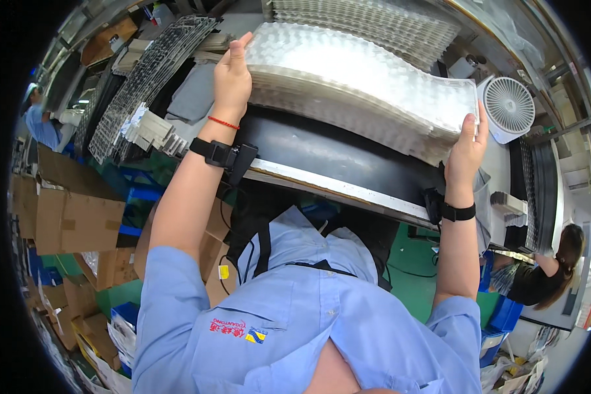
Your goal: Inspecting and sorting stacks of clear plastic sheets at a manufacturing workstation.
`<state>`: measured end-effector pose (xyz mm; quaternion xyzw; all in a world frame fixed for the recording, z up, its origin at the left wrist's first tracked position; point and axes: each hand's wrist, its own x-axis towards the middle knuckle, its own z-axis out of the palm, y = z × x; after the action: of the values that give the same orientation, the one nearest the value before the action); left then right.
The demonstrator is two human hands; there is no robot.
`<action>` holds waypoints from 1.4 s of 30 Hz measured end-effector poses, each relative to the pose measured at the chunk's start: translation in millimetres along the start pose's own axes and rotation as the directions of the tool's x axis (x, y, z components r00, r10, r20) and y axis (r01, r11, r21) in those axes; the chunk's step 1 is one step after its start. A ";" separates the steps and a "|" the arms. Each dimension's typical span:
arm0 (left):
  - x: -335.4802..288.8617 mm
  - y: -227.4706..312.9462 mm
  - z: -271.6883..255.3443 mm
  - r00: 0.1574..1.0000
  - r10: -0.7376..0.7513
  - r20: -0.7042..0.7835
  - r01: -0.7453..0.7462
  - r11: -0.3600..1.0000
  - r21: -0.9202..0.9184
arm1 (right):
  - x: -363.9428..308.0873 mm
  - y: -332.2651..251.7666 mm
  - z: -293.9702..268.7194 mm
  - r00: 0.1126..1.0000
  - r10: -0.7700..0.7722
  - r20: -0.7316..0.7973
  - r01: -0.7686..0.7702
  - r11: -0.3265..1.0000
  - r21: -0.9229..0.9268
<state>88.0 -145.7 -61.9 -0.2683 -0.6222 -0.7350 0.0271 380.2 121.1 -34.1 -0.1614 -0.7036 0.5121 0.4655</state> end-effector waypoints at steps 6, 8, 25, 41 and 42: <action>-18.1 10.2 -7.0 0.998 -0.057 0.022 0.059 0.994 -0.089 | -8.6 1.1 -10.6 0.989 0.064 -0.130 -0.041 0.984 0.172; -29.5 8.7 -19.7 0.945 -0.162 0.286 0.234 0.942 -0.240 | -19.2 -11.8 -10.1 0.967 0.222 -0.124 -0.195 0.960 0.200; -112.2 48.1 -9.3 0.770 -0.616 0.167 0.529 0.471 -0.706 | 37.1 -156.0 23.4 0.997 -0.034 0.064 0.036 0.999 -0.022; -89.2 43.8 22.4 0.807 -0.508 0.300 0.428 0.155 -0.890 | 202.9 -64.7 274.3 0.027 0.821 0.570 -0.080 0.570 -0.818; -86.6 45.9 21.6 0.785 -0.506 0.358 0.468 0.105 -0.877 | 209.1 -55.3 276.1 -0.085 0.824 0.560 -0.144 0.546 -0.825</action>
<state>187.0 -161.3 -55.8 0.0008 -0.1214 -0.9223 -0.3670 60.0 87.3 104.9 -0.1820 -0.8027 0.4080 -0.3950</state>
